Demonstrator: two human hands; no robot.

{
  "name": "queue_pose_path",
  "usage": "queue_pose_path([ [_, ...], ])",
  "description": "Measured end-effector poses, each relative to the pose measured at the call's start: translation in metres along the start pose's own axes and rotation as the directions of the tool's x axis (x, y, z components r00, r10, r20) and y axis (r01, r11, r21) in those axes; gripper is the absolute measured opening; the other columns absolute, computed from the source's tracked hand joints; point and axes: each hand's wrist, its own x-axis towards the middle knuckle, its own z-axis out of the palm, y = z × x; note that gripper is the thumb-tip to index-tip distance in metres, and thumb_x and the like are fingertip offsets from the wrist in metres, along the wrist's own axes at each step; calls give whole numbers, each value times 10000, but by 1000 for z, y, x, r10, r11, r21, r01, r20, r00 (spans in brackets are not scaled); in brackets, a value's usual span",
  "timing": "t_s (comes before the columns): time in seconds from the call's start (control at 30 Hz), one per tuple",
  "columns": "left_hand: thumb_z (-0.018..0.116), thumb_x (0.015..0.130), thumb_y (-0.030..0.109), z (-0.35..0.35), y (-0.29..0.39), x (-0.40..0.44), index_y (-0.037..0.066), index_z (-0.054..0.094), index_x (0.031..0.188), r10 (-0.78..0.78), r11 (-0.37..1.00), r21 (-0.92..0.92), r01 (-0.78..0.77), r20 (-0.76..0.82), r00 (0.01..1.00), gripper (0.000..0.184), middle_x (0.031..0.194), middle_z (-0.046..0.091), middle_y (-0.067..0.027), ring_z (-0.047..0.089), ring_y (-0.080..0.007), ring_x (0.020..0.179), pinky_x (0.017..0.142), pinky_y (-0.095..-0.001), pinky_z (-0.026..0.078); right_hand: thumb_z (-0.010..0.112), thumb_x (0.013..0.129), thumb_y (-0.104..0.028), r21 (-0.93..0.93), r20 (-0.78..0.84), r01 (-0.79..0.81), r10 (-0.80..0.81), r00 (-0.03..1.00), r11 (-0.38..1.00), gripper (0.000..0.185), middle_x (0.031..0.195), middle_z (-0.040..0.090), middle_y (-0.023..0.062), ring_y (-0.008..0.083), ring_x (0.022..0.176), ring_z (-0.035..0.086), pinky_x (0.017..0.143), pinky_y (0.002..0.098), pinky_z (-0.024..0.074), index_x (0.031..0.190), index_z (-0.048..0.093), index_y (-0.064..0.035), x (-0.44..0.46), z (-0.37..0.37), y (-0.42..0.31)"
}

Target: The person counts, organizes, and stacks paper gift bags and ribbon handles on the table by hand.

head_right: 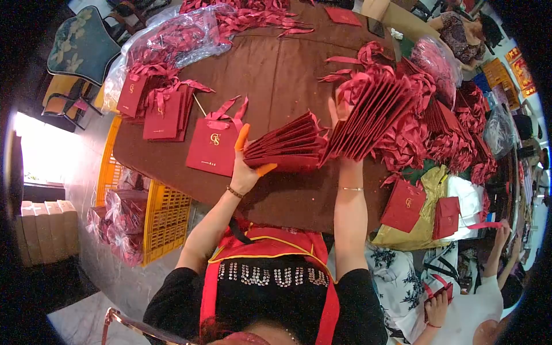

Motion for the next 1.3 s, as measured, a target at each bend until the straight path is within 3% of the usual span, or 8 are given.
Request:
queue_pose_path([
  [0.07, 736, 583, -107, -1, -3, 0, 114, 80, 1387, 3, 1000, 23, -5, 70, 998, 1060, 1218, 447, -134, 520, -235, 1058, 893, -346, 456, 557, 845, -257, -652, 278, 62, 163, 947, 756, 416, 1218, 486, 155, 375, 1254, 302, 1048, 587, 193, 1214, 479, -83, 7, -23, -9],
  [0.3, 666, 626, -152, 1, 5, -2, 242, 75, 1398, -357, 784, -516, 346, 81, 931, 1049, 1265, 422, -171, 523, -279, 1062, 847, -367, 506, 421, 907, -281, -538, 247, -175, 353, 903, 824, 325, 1028, 591, 66, 320, 1326, 162, 1062, 567, -39, 1106, 523, -46, 0, -47, -14],
  [0.37, 631, 650, -170, 0, -4, 0, 258, 99, 1394, -135, 983, -108, 148, 117, 984, 1010, 1273, 414, -180, 515, -301, 1072, 814, -377, 525, 417, 903, -261, -582, 187, -90, 241, 952, 808, 321, 894, 600, -3, 281, 1303, 255, 1056, 581, -52, 1112, 510, -36, -8, -15, 0],
  [0.73, 699, 667, -78, 7, -3, 0, 102, 177, 1390, -191, 972, 149, 183, 42, 981, 909, 1055, 588, -88, 568, -151, 969, 865, -278, 456, 420, 898, -273, -676, 219, 87, 87, 972, 732, 280, 853, 585, -33, 297, 1281, 307, 975, 681, -85, 1078, 538, -94, -24, 24, 36],
  [0.87, 692, 660, -96, 12, 5, -1, 93, 165, 1389, -140, 990, 15, 139, 80, 987, 920, 1106, 562, -87, 557, -156, 990, 876, -284, 453, 435, 886, -381, -497, -216, -131, 24, 976, 858, 484, 1231, 496, 97, 368, 1245, 337, 1021, 505, 271, 1291, 404, -118, -34, -7, -25],
  [0.9, 691, 658, -100, 13, 5, -1, 90, 164, 1387, -177, 974, -123, 188, 92, 980, 920, 1127, 551, -90, 552, -160, 1001, 882, -286, 450, 474, 850, -446, -757, 40, 1, 45, 998, 653, 607, 1362, 347, 148, 371, 1233, 351, 955, 388, 395, 1350, 320, -137, -38, -15, -22],
  [1.07, 682, 659, -111, 16, 8, 0, 77, 180, 1378, -155, 988, -19, 156, 65, 986, 897, 1125, 548, -77, 550, -168, 1002, 885, -289, 449, 511, 836, -420, -774, -6, 106, -175, 984, 624, 580, 1273, 448, 134, 372, 1190, 397, 974, 513, 340, 1292, 393, -82, -56, -42, -35],
  [1.3, 707, 661, -68, 6, -15, -1, -8, 568, 1087, -46, 955, 291, 66, -74, 996, 451, 1028, 609, -70, 578, -157, 910, 808, -275, 463, 431, 871, -444, -254, 264, -38, 107, 958, 967, 434, 1142, 570, 69, 283, 1246, 364, 1025, 525, 267, 1165, 530, -141, -69, -27, -70],
])
